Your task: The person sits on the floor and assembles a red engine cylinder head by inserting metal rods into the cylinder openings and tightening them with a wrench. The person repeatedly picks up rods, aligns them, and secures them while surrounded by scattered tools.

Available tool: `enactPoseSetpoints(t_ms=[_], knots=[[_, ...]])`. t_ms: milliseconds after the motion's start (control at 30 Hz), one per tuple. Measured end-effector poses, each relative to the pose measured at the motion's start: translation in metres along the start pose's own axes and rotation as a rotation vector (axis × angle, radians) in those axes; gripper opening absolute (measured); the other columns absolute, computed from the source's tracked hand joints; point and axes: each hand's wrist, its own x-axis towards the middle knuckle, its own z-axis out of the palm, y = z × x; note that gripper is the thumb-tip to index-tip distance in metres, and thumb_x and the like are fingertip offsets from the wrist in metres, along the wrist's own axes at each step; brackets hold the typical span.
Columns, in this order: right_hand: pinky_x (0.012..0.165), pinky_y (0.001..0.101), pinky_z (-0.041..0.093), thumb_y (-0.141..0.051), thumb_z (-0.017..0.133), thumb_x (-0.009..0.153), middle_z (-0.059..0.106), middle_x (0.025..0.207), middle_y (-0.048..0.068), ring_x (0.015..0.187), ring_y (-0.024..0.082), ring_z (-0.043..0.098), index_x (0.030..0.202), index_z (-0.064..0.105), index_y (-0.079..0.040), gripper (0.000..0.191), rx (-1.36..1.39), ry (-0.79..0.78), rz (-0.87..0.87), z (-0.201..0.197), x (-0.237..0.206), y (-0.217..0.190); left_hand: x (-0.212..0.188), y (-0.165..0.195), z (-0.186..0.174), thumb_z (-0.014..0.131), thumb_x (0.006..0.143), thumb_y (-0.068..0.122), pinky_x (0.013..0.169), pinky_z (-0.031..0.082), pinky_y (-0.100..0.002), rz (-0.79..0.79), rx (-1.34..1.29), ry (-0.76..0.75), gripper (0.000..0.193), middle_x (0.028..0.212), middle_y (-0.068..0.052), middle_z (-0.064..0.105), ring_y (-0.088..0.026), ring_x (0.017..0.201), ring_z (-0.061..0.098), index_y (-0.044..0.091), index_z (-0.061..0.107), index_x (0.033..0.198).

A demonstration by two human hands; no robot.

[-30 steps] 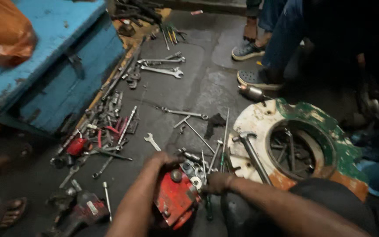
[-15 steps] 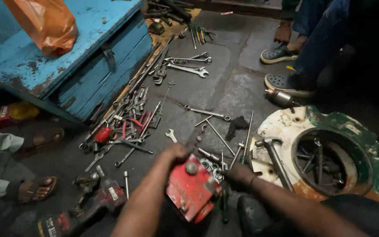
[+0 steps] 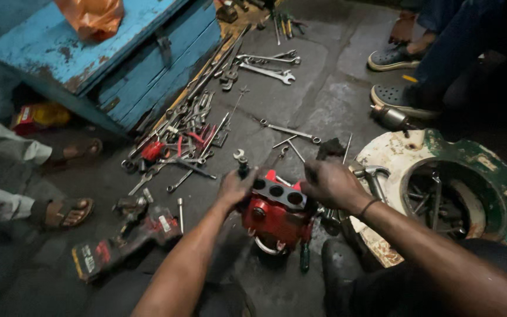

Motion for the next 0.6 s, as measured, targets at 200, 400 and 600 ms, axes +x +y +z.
enactPoseSetpoints(t_ms=[200,400,600], knots=[[0.083,0.0520,0.055,-0.045,0.072,0.083,0.073,0.090,0.018,0.093,0.039,0.070,0.099,0.067,-0.012,0.037,-0.275,-0.265,-0.069,-0.007,-0.005,-0.018,-0.020,-0.009,0.003,0.063,0.087,0.052,0.078,0.056,-0.046,0.103,-0.102,0.017,0.049,0.088,-0.021,0.077,-0.035,0.086,0.077,0.005,0.075,0.096],[0.086,0.0513,0.056,-0.062,0.060,0.089,0.073,0.103,0.017,0.100,0.037,0.071,0.106,0.068,-0.014,0.052,-0.533,-0.335,-0.077,-0.011,0.024,-0.034,0.000,-0.029,0.035,0.070,0.089,0.047,0.078,0.057,-0.048,0.017,0.059,0.015,0.043,0.090,-0.022,0.074,-0.038,0.089,0.075,0.005,0.076,0.095],[0.072,0.0567,0.057,-0.052,0.056,0.093,0.074,0.090,0.021,0.084,0.042,0.073,0.106,0.066,-0.008,0.046,-0.295,-0.023,-0.260,0.033,0.055,-0.070,0.016,-0.036,0.054,0.071,0.087,0.031,0.076,0.059,-0.047,0.006,0.311,-0.143,0.026,0.091,-0.020,0.075,-0.036,0.086,0.075,0.007,0.079,0.094]])
